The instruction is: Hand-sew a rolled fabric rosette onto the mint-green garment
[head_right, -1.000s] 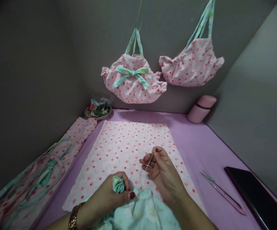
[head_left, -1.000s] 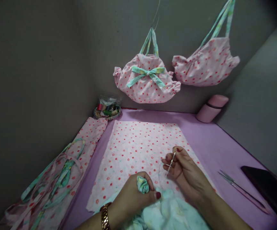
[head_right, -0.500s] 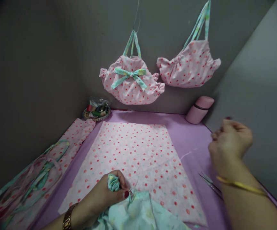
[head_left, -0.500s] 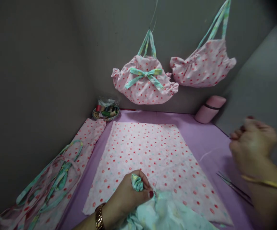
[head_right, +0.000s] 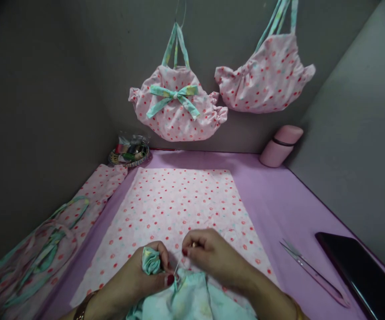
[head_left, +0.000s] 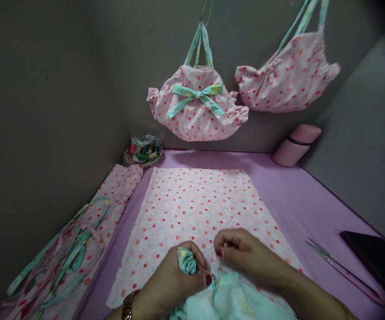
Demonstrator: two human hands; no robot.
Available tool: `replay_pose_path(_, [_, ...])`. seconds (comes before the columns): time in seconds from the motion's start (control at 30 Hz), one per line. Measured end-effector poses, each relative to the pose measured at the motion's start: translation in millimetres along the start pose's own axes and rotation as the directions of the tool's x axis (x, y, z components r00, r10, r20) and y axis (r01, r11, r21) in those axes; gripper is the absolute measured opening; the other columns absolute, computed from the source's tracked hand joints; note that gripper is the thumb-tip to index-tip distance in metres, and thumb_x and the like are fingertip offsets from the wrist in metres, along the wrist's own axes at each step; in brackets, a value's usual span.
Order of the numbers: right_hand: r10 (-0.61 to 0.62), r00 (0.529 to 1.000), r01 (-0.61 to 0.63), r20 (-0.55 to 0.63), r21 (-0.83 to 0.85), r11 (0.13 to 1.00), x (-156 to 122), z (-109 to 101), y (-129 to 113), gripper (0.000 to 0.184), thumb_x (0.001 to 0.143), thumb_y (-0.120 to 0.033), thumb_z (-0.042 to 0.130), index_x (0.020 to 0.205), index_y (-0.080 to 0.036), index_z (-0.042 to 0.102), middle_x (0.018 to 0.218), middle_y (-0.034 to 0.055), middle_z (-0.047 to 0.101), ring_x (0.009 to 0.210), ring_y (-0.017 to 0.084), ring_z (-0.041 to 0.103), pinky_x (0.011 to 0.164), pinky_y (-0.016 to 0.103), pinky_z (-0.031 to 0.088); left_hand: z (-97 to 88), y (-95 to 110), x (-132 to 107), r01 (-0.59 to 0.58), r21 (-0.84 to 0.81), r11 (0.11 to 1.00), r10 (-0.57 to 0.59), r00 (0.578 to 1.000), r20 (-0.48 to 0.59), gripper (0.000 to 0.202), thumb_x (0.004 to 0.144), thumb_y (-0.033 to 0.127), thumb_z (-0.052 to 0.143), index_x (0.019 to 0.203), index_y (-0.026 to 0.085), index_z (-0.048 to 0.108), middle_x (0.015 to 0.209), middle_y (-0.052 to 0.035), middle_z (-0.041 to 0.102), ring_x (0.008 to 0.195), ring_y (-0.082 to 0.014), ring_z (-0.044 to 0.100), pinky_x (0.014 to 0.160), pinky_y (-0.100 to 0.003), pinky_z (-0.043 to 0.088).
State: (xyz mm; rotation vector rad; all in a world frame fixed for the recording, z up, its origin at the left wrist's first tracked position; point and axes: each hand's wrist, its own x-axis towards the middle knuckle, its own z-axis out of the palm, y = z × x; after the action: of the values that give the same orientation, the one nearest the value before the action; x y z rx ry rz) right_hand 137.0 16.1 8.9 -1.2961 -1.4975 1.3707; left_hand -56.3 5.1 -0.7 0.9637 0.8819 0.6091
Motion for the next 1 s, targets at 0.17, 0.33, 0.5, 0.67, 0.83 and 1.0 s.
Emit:
replay_pose_path(0.17, [-0.073, 0.694, 0.141, -0.716, 0.036, 0.989, 19, -77, 16, 0.008, 0.08, -0.028, 0.051, 0.085, -0.022, 0.05, 0.054, -0.0083, 0.037, 0.04, 0.008, 0.027, 0.037, 0.022, 0.019, 0.6, 0, -3, 0.043, -0.036, 0.998, -0.042, 0.999, 0.022, 0.026, 0.06, 0.017, 0.075, 0.07, 0.014, 0.051, 0.064, 0.0005, 0.06, 0.055, -0.0079, 0.048, 0.055, -0.02, 0.034])
replay_pose_path(0.33, [-0.09, 0.537, 0.152, -0.839, -0.008, 0.988, 13, -101, 13, 0.022, 0.077, -0.026, 0.056, 0.098, -0.023, 0.051, 0.061, -0.0066, 0.041, 0.042, 0.007, 0.028, 0.039, 0.023, 0.021, 1.3, 1, -3, 0.034, -0.029, 0.999, -0.033, 0.999, 0.028, 0.025, 0.061, 0.017, 0.074, 0.069, 0.015, 0.051, 0.063, 0.001, 0.057, 0.057, -0.0086, 0.048, 0.055, -0.021, 0.034])
replay_pose_path(0.5, [0.018, 0.955, -0.018, -0.295, 0.005, 1.0, -3, -31, 2, 0.017, 0.064, -0.015, 0.068, 0.081, -0.018, 0.071, 0.053, -0.0042, 0.05, 0.044, 0.009, 0.04, 0.039, 0.02, 0.029, 0.9, 2, -4, 0.013, -0.01, 1.0, -0.013, 1.0, 0.022, 0.024, 0.062, 0.017, 0.073, 0.069, 0.015, 0.051, 0.064, 0.0011, 0.057, 0.058, -0.0086, 0.047, 0.055, -0.021, 0.033])
replay_pose_path(0.67, [0.102, 0.959, -0.084, 0.264, -0.079, 0.993, -10, -7, -2, 0.022, 0.061, -0.003, 0.06, 0.067, -0.02, 0.072, 0.053, -0.0053, 0.054, 0.05, 0.009, 0.041, 0.046, 0.019, 0.028, 1.0, 3, -4, 0.016, -0.025, 1.0, -0.016, 1.0, 0.023, 0.024, 0.062, 0.017, 0.073, 0.07, 0.015, 0.051, 0.067, 0.0003, 0.058, 0.058, -0.0089, 0.047, 0.056, -0.022, 0.034])
replay_pose_path(0.83, [0.136, 0.989, -0.141, 0.059, 0.083, 0.987, -2, -26, 7, 0.01, 0.07, -0.019, 0.061, 0.06, -0.017, 0.062, 0.049, -0.0058, 0.047, 0.041, 0.007, 0.033, 0.04, 0.019, 0.023, 0.3, 0, -2, 0.026, -0.003, 1.0, -0.026, 1.0, 0.013, 0.024, 0.062, 0.017, 0.074, 0.069, 0.014, 0.051, 0.061, 0.0027, 0.056, 0.053, -0.0068, 0.044, 0.052, -0.02, 0.032])
replay_pose_path(1.0, [0.128, 0.943, -0.064, -0.308, 0.209, 0.976, 11, -43, 18, 0.02, 0.076, -0.039, 0.061, 0.072, -0.02, 0.055, 0.049, -0.0091, 0.035, 0.039, 0.006, 0.023, 0.037, 0.018, 0.017, -1.9, -2, -2, 0.019, 0.003, 1.0, -0.019, 0.999, 0.05, 0.023, 0.063, 0.018, 0.074, 0.07, 0.014, 0.052, 0.065, -0.0007, 0.06, 0.055, -0.0077, 0.047, 0.055, -0.021, 0.034])
